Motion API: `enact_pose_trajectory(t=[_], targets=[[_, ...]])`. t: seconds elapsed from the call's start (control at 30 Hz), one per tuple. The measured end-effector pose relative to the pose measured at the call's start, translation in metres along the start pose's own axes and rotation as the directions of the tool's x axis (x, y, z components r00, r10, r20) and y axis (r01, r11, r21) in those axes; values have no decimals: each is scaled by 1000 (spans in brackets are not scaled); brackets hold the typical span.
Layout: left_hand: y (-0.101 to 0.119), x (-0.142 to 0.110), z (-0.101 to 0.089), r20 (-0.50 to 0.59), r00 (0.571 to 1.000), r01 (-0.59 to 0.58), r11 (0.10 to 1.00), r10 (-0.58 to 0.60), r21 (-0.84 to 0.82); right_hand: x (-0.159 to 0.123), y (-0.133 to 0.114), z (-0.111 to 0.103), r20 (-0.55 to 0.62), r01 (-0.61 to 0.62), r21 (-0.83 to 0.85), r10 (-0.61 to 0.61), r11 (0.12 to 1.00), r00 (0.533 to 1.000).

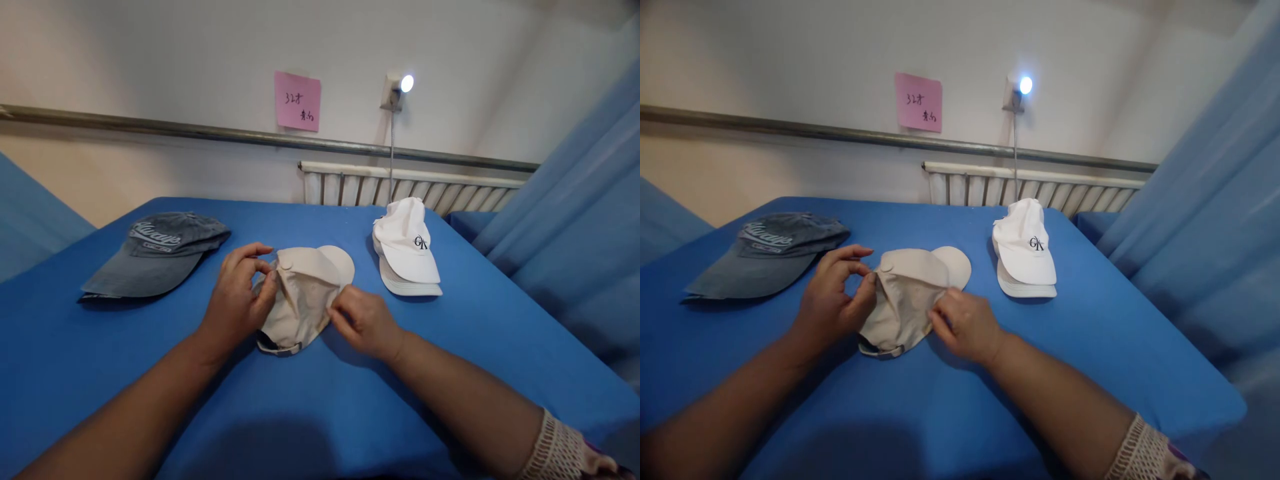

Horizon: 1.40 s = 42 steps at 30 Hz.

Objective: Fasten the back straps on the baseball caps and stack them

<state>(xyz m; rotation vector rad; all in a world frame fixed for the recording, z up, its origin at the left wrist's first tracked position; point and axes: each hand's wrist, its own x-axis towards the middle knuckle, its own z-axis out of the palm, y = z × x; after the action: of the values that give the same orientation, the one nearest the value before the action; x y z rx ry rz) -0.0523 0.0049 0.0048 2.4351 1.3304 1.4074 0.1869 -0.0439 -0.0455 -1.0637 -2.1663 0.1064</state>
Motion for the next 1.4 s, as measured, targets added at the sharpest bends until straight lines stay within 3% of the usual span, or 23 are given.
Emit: enact_pose_trajectory(t=[0.1,0.2,0.27,0.37,0.47,0.57,0.8,0.97,1.07,1.17,1.27,1.4], targets=[[-17,7,-9,-14,1000,3,997,-2,79,4,19,-2,-215,-124,111,145,986,966],[-37,16,-20,-7,999,51,974,-51,222,6,40,1,-298,-218,172,262,961,918],[-45,19,-25,-31,991,135,952,-132,273,6,49,5,-297,-269,204,321,941,899],[-47,20,-26,-50,952,305,930,-301,206,5,52,12,-232,-292,233,344,928,910],[-41,18,-23,22,934,345,915,-357,209,6,45,15,-159,-272,233,313,934,936],[-36,17,-20,55,942,304,911,-331,280,6,37,16,-124,-242,247,279,938,952],[-35,16,-22,-74,979,205,941,-192,267,7,38,14,-185,-220,317,288,922,940],[-19,24,-31,-128,992,19,987,1,159,10,41,3,-407,-175,322,303,930,862],[-5,39,-32,-114,993,-33,998,40,62,10,49,-2,-470,-225,327,364,918,804],[6,60,-26,-1,999,38,995,-38,-93,11,61,-2,-416,-358,414,524,837,743],[9,84,-12,93,987,147,964,-129,-223,13,68,2,-263,-465,579,693,670,671],[-6,102,18,113,966,257,926,-234,-276,17,68,4,37,-517,732,732,444,680]])
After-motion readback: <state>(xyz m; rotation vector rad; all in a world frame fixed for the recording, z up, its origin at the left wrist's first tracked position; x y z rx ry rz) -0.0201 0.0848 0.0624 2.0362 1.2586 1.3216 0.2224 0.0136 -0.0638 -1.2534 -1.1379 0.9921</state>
